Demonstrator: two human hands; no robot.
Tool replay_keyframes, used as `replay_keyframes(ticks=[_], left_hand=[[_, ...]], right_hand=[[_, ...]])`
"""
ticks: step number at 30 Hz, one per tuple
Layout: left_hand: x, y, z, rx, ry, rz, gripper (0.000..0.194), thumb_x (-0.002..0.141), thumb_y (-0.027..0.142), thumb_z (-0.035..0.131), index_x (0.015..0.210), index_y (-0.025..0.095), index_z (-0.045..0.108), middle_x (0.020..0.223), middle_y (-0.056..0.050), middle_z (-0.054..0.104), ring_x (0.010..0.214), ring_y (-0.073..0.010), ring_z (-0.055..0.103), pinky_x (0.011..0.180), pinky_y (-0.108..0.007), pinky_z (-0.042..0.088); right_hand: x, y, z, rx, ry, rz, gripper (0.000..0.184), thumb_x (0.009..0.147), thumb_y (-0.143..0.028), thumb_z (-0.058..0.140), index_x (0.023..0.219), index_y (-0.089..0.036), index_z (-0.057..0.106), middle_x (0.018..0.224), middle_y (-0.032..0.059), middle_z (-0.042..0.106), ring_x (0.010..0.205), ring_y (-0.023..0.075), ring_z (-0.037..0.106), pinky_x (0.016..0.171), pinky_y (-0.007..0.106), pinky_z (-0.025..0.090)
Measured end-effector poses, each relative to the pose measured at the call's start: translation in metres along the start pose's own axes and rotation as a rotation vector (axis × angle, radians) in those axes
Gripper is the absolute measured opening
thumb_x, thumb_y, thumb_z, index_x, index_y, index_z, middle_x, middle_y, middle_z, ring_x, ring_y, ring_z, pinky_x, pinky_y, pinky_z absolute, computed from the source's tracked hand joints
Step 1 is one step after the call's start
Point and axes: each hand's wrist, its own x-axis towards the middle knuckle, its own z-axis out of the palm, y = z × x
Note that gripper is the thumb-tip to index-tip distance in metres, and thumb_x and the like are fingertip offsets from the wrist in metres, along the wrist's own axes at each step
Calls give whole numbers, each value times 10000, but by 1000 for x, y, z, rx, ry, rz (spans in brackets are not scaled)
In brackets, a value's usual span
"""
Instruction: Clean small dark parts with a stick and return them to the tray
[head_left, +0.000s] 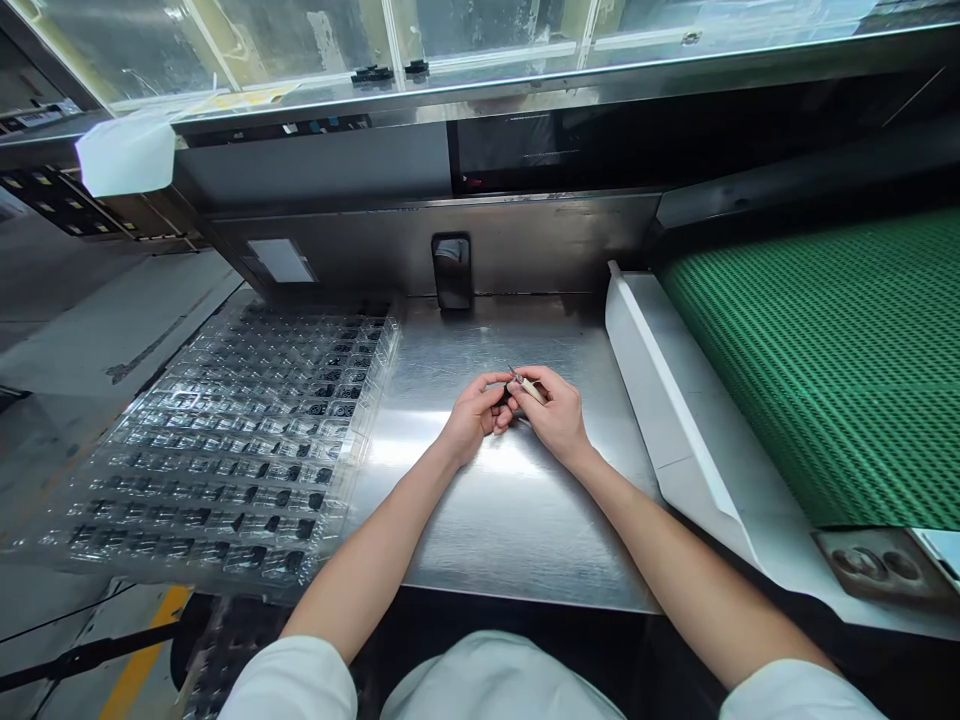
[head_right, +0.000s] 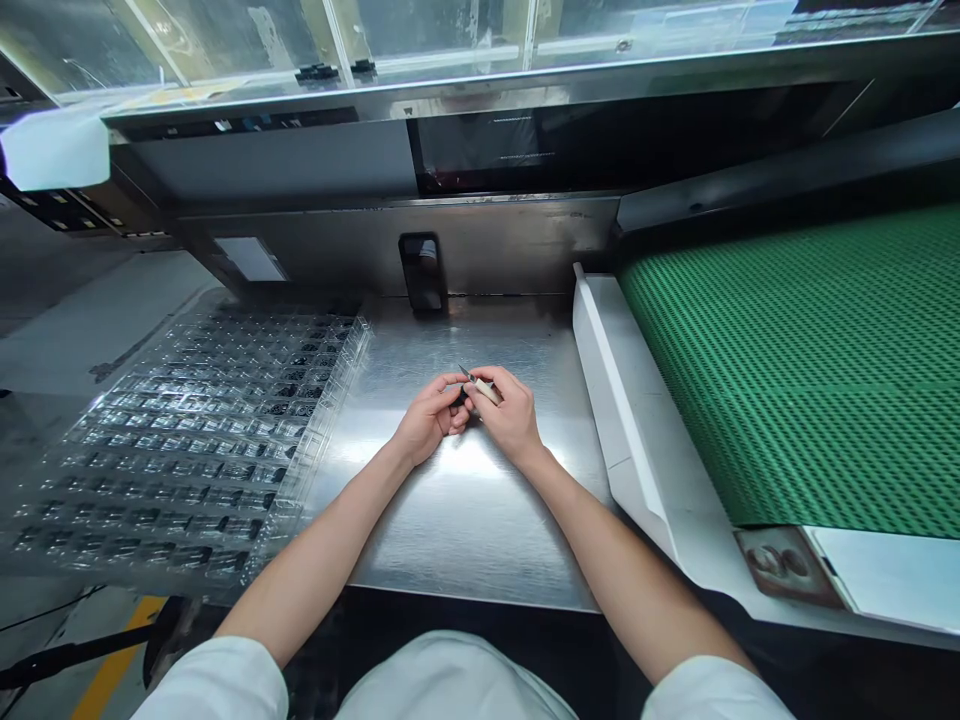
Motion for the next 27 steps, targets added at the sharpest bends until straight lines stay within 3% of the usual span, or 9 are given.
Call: replay_keyframes(ticks=[6, 12, 18, 27], left_hand=[[3, 1, -1, -44, 20, 47, 343, 818, 309, 792, 1086, 127, 681, 807, -35, 611, 568, -101, 526, 501, -223, 413], [2, 3, -2, -98, 44, 75, 305, 852, 344, 778, 1069, 174, 649, 745, 9, 538, 502, -66, 423, 439, -175, 268], [0, 6, 0, -110, 55, 73, 267, 891, 316, 736, 1103, 175, 654, 713, 23, 496, 488, -61, 393, 450, -177, 273], [1, 4, -3, -86, 43, 120, 290, 863, 318, 739, 1104, 175, 661, 697, 23, 491, 475, -61, 363, 430, -177, 221]], right_hand=[[4, -5, -5, -73, 3, -120, 230, 1012, -416, 593, 1011, -211, 698, 931, 53, 689, 811, 212, 632, 748, 333, 497], [3, -2, -6, -152, -63, -136, 330, 1072, -443, 512, 884, -217, 661, 840, 39, 681, 763, 202, 622, 714, 323, 445], [-2, 5, -2, -246, -133, -157, 391, 1091, -482, 491, 866, -231, 690, 757, 8, 673, 689, 176, 613, 652, 292, 402], [-3, 7, -2, -313, -136, -175, 448, 1100, -518, 463, 842, -226, 683, 701, 1, 646, 622, 160, 574, 611, 288, 339]])
